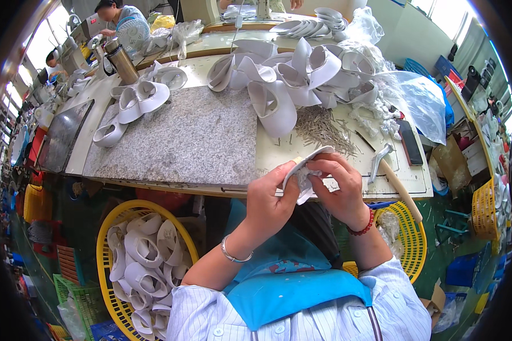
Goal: The person attaches decorative accessories into shoe uppers by hand and shapes the shoe parts using a metal hammer.
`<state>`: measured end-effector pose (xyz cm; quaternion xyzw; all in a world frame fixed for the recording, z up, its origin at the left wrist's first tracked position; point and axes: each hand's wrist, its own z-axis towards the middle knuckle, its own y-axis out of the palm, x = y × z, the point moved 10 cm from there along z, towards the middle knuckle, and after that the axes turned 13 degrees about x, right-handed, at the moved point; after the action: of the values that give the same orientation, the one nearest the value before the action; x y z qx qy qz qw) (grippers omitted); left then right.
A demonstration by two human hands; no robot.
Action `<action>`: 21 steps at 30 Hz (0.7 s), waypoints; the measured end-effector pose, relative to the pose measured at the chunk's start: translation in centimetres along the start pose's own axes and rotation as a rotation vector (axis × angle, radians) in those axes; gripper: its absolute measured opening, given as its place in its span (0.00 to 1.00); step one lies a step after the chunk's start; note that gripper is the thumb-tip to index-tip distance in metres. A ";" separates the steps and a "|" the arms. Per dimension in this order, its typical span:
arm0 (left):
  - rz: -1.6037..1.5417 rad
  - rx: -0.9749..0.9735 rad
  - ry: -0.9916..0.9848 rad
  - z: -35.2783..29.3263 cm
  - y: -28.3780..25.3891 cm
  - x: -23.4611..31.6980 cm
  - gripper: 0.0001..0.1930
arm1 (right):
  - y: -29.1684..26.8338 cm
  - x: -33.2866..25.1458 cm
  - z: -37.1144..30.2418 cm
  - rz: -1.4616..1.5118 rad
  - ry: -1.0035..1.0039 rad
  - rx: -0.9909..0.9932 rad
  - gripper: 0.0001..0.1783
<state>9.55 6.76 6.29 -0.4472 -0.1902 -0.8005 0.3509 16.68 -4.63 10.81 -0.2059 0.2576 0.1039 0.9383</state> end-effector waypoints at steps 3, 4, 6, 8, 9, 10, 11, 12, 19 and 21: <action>0.031 0.015 0.044 0.1 0.0 0.5 0.14 | -0.4 -0.2 -0.1 -0.024 -0.030 0.054 0.16; 0.035 0.023 0.064 0.2 -0.1 0.8 0.14 | -0.2 -0.2 -0.2 -0.023 -0.030 0.054 0.16; 0.003 0.016 0.038 0.2 0.0 0.6 0.13 | -0.5 -0.9 -0.4 -0.013 -0.084 0.119 0.15; -0.031 0.008 0.011 0.1 0.1 0.5 0.13 | -0.3 -0.8 -0.6 0.003 -0.062 0.112 0.14; -0.015 0.019 0.016 0.1 0.0 0.6 0.13 | -0.2 -0.6 -0.6 0.023 -0.041 0.103 0.13; 0.000 0.030 0.021 0.1 -0.1 0.7 0.13 | -0.1 -0.6 -0.6 0.023 -0.041 0.103 0.13; 0.000 0.031 0.021 0.1 -0.1 0.6 0.13 | -0.2 -0.6 -0.6 0.037 -0.037 0.107 0.12; 0.001 0.032 0.025 0.1 -0.1 0.6 0.13 | -0.2 -0.7 -0.6 0.050 -0.033 0.111 0.12; 0.028 -0.020 0.007 0.1 0.1 0.5 0.13 | -0.4 0.2 -1.0 0.076 0.014 0.105 0.11; 0.013 -0.008 0.009 0.1 0.1 0.4 0.12 | -0.3 0.7 -1.2 0.081 0.069 0.100 0.13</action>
<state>9.50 6.59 6.69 -0.4461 -0.1823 -0.8009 0.3553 16.86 -5.35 9.57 -0.1515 0.3030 0.1214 0.9330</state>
